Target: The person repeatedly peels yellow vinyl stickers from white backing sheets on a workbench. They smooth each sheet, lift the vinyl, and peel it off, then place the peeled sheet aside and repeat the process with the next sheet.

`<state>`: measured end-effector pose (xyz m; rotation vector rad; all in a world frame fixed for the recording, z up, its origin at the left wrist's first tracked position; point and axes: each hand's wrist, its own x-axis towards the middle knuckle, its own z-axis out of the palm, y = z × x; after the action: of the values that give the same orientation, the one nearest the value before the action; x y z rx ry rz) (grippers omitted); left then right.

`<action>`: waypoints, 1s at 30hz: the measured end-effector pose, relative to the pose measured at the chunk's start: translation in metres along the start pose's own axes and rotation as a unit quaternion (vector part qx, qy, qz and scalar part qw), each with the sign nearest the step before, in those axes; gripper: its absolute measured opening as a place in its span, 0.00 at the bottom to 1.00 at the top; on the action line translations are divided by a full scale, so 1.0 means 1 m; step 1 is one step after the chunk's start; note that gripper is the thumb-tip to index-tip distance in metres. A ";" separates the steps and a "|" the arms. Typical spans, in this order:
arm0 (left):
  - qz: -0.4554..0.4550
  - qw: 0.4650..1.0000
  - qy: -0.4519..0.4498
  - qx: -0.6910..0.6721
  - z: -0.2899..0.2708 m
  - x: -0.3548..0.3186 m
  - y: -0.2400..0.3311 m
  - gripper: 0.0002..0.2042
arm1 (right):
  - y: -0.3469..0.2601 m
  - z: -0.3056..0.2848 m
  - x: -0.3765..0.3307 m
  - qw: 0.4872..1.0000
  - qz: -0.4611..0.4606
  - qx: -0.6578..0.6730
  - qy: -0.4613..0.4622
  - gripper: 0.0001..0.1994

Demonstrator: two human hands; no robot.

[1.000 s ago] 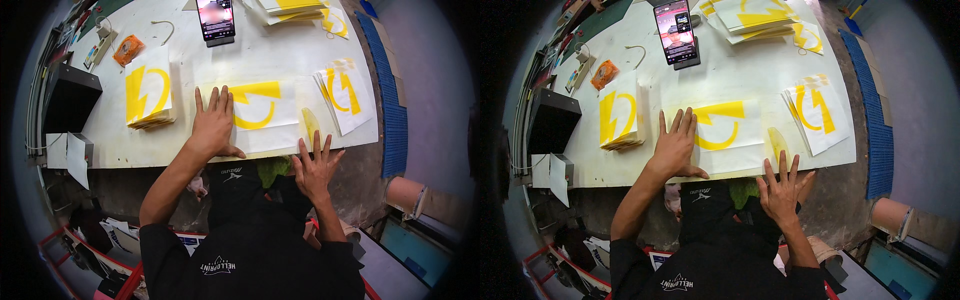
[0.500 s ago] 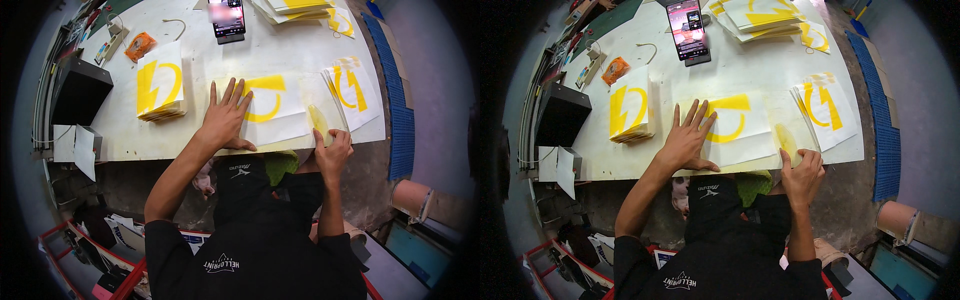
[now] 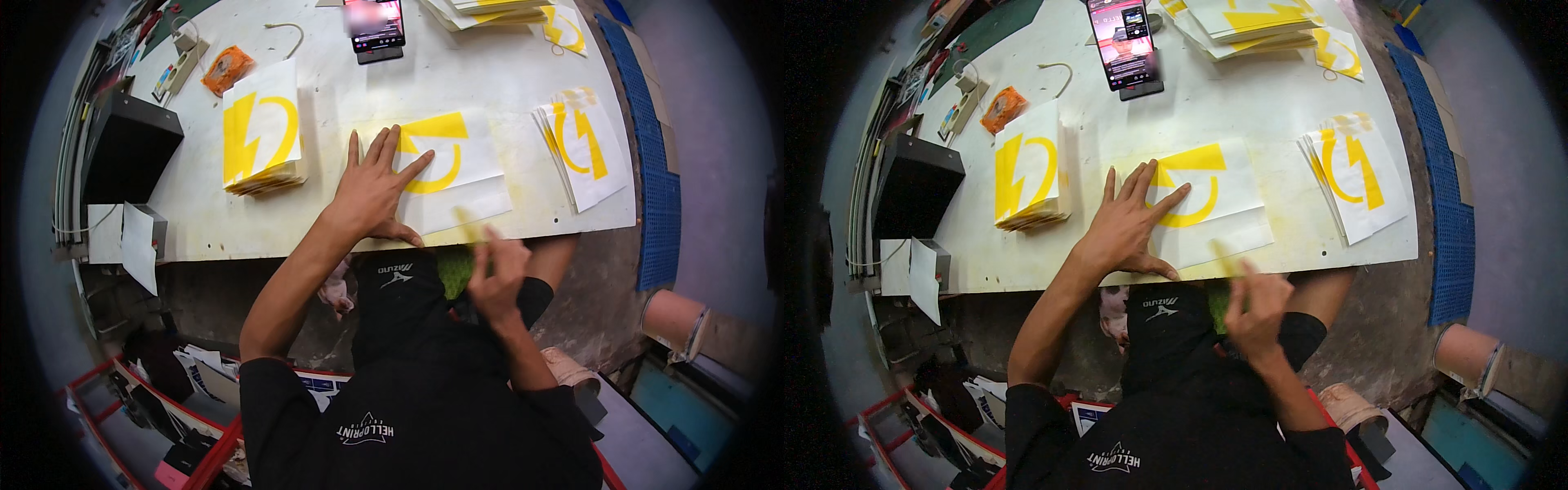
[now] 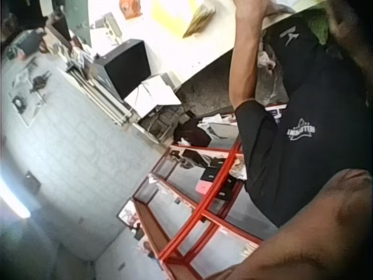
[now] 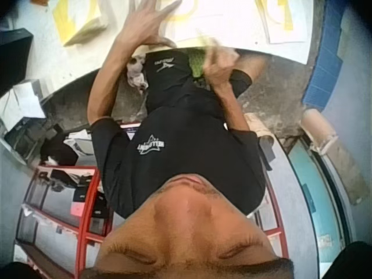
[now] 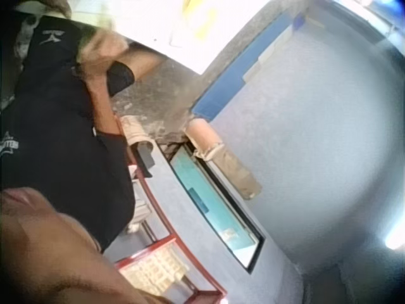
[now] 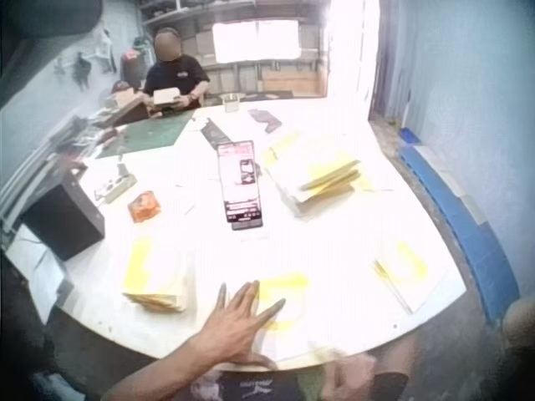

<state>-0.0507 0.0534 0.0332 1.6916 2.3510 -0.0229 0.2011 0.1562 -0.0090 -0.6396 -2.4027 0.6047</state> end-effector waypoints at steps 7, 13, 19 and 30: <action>0.001 1.000 -0.028 -0.007 -0.013 -0.002 0.000 0.67 | -0.002 -0.024 0.009 0.995 0.001 0.095 -0.026 0.17; -0.020 0.999 0.003 -0.040 0.003 0.007 -0.001 0.53 | -0.013 0.007 0.005 0.999 -0.030 0.025 -0.010 0.16; -0.010 0.999 0.007 -0.047 0.001 0.000 0.001 0.58 | -0.029 -0.017 0.007 0.990 -0.069 0.120 -0.015 0.18; 0.011 0.998 0.019 -0.065 0.008 -0.015 0.008 0.70 | 0.039 -0.018 0.013 0.988 -0.017 -0.144 0.042 0.19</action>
<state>-0.0371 0.0412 0.0299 1.6695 2.3060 0.1654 0.2148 0.1990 -0.0118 -0.7251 -2.4360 0.2104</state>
